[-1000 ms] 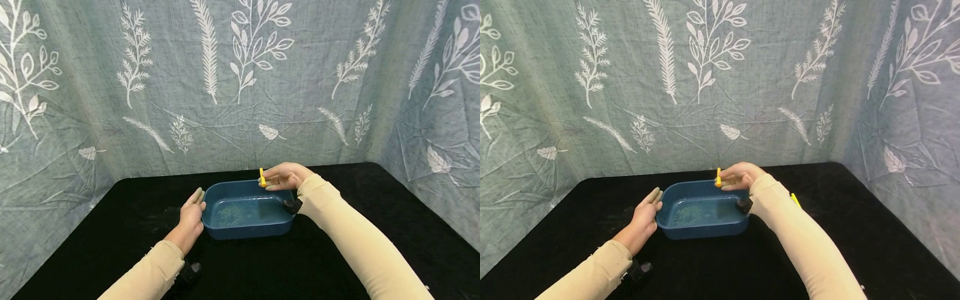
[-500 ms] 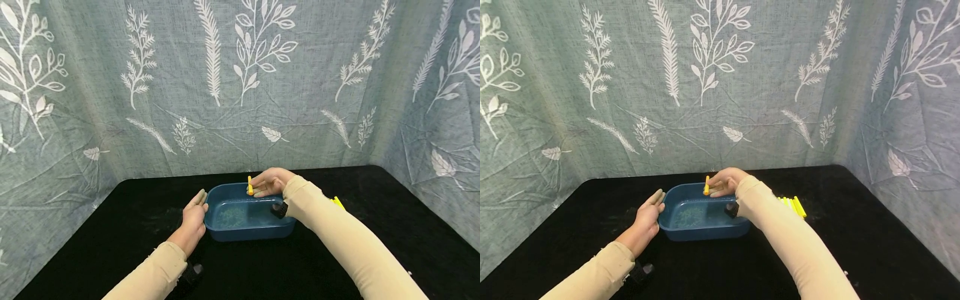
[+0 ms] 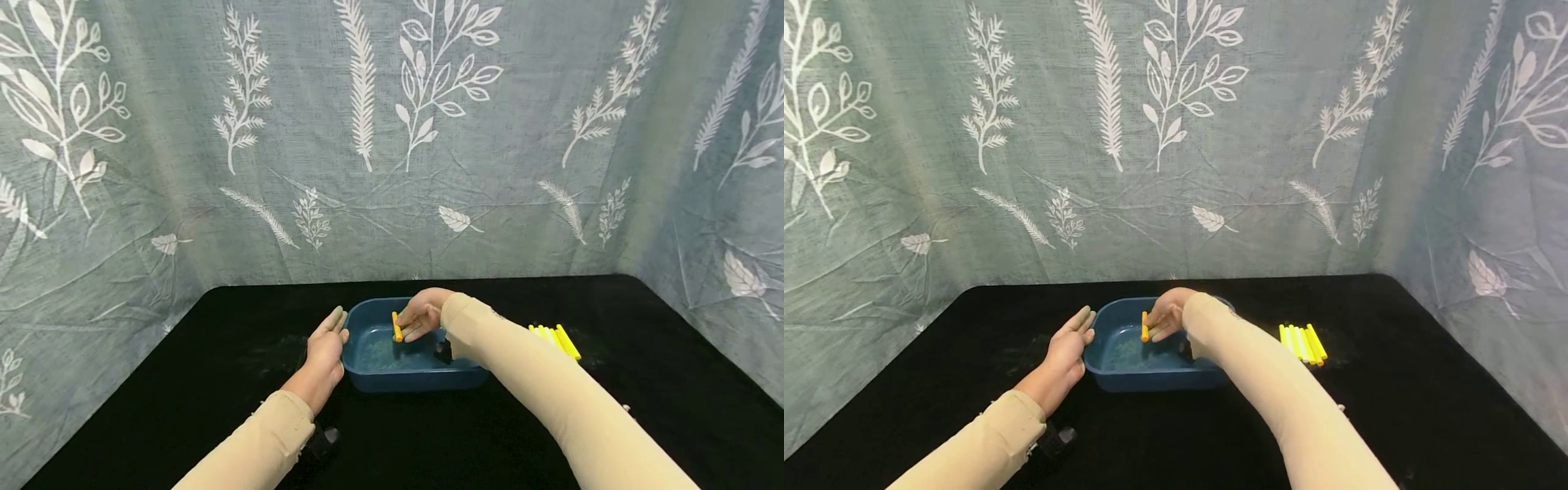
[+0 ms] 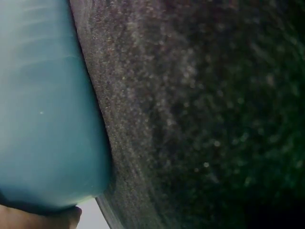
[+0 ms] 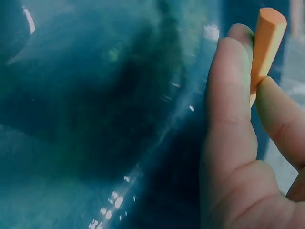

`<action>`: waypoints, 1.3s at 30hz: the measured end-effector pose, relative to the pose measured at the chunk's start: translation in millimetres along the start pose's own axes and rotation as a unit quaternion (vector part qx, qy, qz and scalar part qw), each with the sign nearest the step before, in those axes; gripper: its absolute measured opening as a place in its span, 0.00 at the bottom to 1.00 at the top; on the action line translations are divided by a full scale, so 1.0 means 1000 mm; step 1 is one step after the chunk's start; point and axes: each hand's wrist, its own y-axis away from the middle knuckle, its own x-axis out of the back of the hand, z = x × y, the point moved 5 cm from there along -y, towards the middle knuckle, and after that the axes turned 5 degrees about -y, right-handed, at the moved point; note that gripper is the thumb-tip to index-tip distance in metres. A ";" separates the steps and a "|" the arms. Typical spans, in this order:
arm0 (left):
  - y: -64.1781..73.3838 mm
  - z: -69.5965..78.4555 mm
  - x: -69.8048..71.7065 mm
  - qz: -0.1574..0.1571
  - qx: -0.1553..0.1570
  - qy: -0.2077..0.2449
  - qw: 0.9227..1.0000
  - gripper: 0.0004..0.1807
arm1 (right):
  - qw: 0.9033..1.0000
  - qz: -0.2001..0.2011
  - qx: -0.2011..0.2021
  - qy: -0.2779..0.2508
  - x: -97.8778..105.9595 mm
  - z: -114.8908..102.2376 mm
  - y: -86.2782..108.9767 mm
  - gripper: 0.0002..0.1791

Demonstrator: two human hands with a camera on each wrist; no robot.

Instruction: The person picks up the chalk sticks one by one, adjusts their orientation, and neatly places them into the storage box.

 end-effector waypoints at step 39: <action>0.019 0.020 -0.016 -0.005 0.022 -0.043 0.999 0.32 | 1.000 0.015 -0.002 -0.007 -0.040 0.006 -0.015 0.16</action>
